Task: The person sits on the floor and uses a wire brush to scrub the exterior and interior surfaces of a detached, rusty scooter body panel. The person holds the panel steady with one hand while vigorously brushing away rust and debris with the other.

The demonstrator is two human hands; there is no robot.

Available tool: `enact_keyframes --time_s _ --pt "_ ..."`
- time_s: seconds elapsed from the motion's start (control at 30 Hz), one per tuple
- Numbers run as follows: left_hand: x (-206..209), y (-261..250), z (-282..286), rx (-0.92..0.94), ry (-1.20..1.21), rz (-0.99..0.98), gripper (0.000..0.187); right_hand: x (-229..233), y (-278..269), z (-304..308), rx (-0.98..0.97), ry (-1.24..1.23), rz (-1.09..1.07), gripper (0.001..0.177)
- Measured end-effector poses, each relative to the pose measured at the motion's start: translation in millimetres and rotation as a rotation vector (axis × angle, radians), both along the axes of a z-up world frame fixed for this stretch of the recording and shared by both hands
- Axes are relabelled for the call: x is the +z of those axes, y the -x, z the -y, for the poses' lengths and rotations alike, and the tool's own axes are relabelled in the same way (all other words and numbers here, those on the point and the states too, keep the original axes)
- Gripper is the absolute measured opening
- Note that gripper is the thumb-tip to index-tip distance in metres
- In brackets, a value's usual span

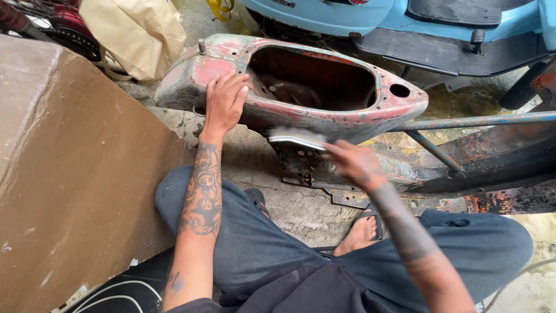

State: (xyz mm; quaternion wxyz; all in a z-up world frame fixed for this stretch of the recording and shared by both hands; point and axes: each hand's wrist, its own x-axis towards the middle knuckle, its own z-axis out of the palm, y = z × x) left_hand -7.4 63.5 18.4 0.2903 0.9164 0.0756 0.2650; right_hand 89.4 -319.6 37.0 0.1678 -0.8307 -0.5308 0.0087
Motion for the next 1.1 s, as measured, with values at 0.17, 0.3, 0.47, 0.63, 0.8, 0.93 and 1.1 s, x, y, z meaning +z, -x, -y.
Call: enact_keyframes --time_s 0.17,0.3,0.47,0.63,0.8,0.93,1.1 --pt "0.2 2.1 0.0 -0.002 -0.001 0.019 0.032 3.9 3.7 -3.8 -0.093 -0.030 -0.051 0.028" --pt "-3.0 1.4 -2.8 0.001 -0.040 0.010 0.033 7.6 -9.9 91.1 -0.280 0.007 -0.098 0.028" --pt "-0.7 3.5 9.7 0.031 -0.104 0.019 0.038 -39.1 8.3 212.5 -0.544 0.036 -0.015 0.028" --pt "-10.0 1.5 21.2 0.086 -0.160 0.046 0.057 -77.8 55.5 191.9 -0.536 -0.129 -0.097 0.028" --pt "-8.4 1.4 21.9 0.082 -0.134 0.031 0.059 -75.6 37.9 67.5 -0.360 -0.277 -0.042 0.026" --pt "-9.7 2.0 18.6 0.075 -0.138 0.024 0.057 -64.9 19.6 -13.6 -0.181 -0.271 0.066 0.029" --pt "-8.4 5.9 18.0 0.036 -0.091 -0.002 0.044 -61.9 16.9 25.8 -0.255 -0.361 -0.077 0.023"
